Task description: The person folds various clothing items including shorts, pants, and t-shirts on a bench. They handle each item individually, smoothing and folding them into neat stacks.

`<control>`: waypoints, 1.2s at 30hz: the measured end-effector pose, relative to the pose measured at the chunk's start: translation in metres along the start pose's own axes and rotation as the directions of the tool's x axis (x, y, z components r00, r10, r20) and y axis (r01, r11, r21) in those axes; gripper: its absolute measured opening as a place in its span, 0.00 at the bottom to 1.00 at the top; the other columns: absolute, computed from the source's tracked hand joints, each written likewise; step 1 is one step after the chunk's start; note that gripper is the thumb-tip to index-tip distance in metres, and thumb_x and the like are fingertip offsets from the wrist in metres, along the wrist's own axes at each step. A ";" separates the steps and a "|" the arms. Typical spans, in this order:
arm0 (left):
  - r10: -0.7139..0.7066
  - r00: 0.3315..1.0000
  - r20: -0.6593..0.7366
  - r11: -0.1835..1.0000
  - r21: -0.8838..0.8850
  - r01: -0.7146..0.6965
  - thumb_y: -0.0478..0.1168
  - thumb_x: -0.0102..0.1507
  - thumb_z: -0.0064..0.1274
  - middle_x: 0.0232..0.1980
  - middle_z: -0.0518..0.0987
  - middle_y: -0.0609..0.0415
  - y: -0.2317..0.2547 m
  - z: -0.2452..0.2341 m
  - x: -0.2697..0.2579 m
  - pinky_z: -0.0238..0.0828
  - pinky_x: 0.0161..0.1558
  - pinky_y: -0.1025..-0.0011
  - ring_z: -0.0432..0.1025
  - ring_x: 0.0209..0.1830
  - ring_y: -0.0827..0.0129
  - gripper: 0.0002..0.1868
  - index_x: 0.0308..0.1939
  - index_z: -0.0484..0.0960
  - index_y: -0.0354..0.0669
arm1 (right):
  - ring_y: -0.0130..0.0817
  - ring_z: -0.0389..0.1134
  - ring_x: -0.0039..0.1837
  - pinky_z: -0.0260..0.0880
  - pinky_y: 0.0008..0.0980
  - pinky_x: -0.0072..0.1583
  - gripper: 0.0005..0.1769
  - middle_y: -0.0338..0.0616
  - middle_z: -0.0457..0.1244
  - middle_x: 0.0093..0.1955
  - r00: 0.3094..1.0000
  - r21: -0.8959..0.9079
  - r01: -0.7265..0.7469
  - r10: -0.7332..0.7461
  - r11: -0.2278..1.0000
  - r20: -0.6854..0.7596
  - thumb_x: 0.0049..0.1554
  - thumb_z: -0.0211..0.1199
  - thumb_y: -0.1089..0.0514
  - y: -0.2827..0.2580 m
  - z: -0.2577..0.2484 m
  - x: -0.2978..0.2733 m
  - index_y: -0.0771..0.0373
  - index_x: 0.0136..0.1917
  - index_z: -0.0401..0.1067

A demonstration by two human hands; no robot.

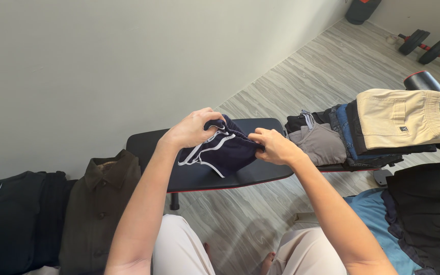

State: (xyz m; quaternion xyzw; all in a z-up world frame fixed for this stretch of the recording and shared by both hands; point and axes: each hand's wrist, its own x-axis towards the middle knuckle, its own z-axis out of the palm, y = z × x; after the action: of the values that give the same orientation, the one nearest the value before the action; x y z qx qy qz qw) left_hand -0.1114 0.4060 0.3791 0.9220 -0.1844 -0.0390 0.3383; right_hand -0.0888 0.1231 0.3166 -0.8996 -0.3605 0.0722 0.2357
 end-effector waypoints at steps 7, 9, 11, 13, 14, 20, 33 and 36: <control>0.016 0.992 -0.123 0.993 -0.117 -0.030 0.34 0.59 0.53 0.48 0.82 0.51 -0.018 -0.003 0.000 0.73 0.52 0.64 0.77 0.51 0.59 0.17 0.51 0.82 0.49 | 0.48 0.57 0.65 0.60 0.43 0.63 0.19 0.50 0.56 0.61 0.950 0.115 0.284 -0.296 0.952 0.100 0.39 0.77 0.58 -0.005 -0.001 0.006 0.65 0.45 0.79; -0.093 0.988 -0.121 0.984 -0.163 0.072 0.34 0.57 0.53 0.47 0.82 0.51 -0.027 -0.002 0.001 0.73 0.50 0.62 0.77 0.49 0.59 0.20 0.54 0.78 0.49 | 0.42 0.59 0.63 0.62 0.39 0.63 0.18 0.48 0.58 0.59 0.981 0.268 0.161 -0.183 0.950 0.062 0.43 0.76 0.59 0.002 -0.003 0.008 0.65 0.47 0.78; -0.243 0.967 -0.074 0.959 -0.166 0.228 0.34 0.56 0.54 0.45 0.81 0.50 -0.038 0.001 0.003 0.72 0.47 0.59 0.77 0.45 0.58 0.25 0.58 0.73 0.50 | 0.34 0.64 0.59 0.66 0.33 0.60 0.16 0.44 0.62 0.55 0.998 0.412 -0.061 0.068 0.909 -0.002 0.45 0.73 0.61 0.014 -0.010 0.012 0.63 0.49 0.78; -0.235 0.957 -0.168 0.972 -0.045 0.231 0.31 0.53 0.54 0.42 0.82 0.49 -0.044 0.010 0.012 0.73 0.49 0.59 0.77 0.47 0.57 0.24 0.53 0.78 0.48 | 0.31 0.65 0.53 0.67 0.31 0.55 0.13 0.44 0.64 0.49 0.983 0.463 -0.046 0.122 0.885 -0.136 0.47 0.70 0.64 0.022 -0.016 0.021 0.63 0.48 0.76; -0.227 0.950 -0.213 0.972 0.016 0.236 0.29 0.51 0.55 0.41 0.82 0.49 -0.047 0.015 0.016 0.74 0.49 0.60 0.77 0.47 0.57 0.23 0.51 0.80 0.47 | 0.29 0.66 0.49 0.68 0.30 0.52 0.12 0.44 0.65 0.47 0.968 0.487 -0.036 0.152 0.873 -0.200 0.48 0.69 0.66 0.023 -0.018 0.026 0.64 0.47 0.75; -0.099 0.735 -0.671 0.985 0.040 0.169 0.39 0.59 0.66 0.39 0.74 0.49 -0.048 0.032 0.038 0.71 0.43 0.55 0.74 0.42 0.51 0.06 0.39 0.86 0.45 | 0.34 0.64 0.40 0.65 0.33 0.45 0.12 0.40 0.67 0.43 0.815 0.320 -0.164 0.311 0.933 -0.489 0.53 0.71 0.64 0.013 -0.032 0.039 0.61 0.50 0.73; -0.208 0.907 -0.365 0.963 0.086 0.256 0.27 0.51 0.57 0.55 0.74 0.60 -0.132 0.204 -0.068 0.66 0.53 0.58 0.69 0.56 0.58 0.20 0.44 0.86 0.53 | 0.43 0.66 0.53 0.61 0.42 0.57 0.27 0.41 0.65 0.47 0.938 -0.007 -0.007 0.004 1.000 -0.347 0.37 0.73 0.67 0.064 0.165 -0.049 0.59 0.50 0.71; -0.209 0.939 -0.274 0.958 0.135 0.253 0.27 0.50 0.57 0.60 0.74 0.63 -0.149 0.228 -0.086 0.63 0.56 0.57 0.67 0.60 0.60 0.22 0.45 0.86 0.53 | 0.42 0.66 0.53 0.60 0.42 0.58 0.29 0.41 0.65 0.47 0.974 0.018 -0.070 0.072 0.997 -0.215 0.38 0.72 0.65 0.069 0.197 -0.068 0.59 0.55 0.73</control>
State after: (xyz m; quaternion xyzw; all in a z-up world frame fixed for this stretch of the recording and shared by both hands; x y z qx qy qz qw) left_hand -0.1892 0.4033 0.1047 0.9597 -0.0320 0.0567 0.2733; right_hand -0.1551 0.1071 0.1079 -0.9132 -0.3000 -0.0156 0.2754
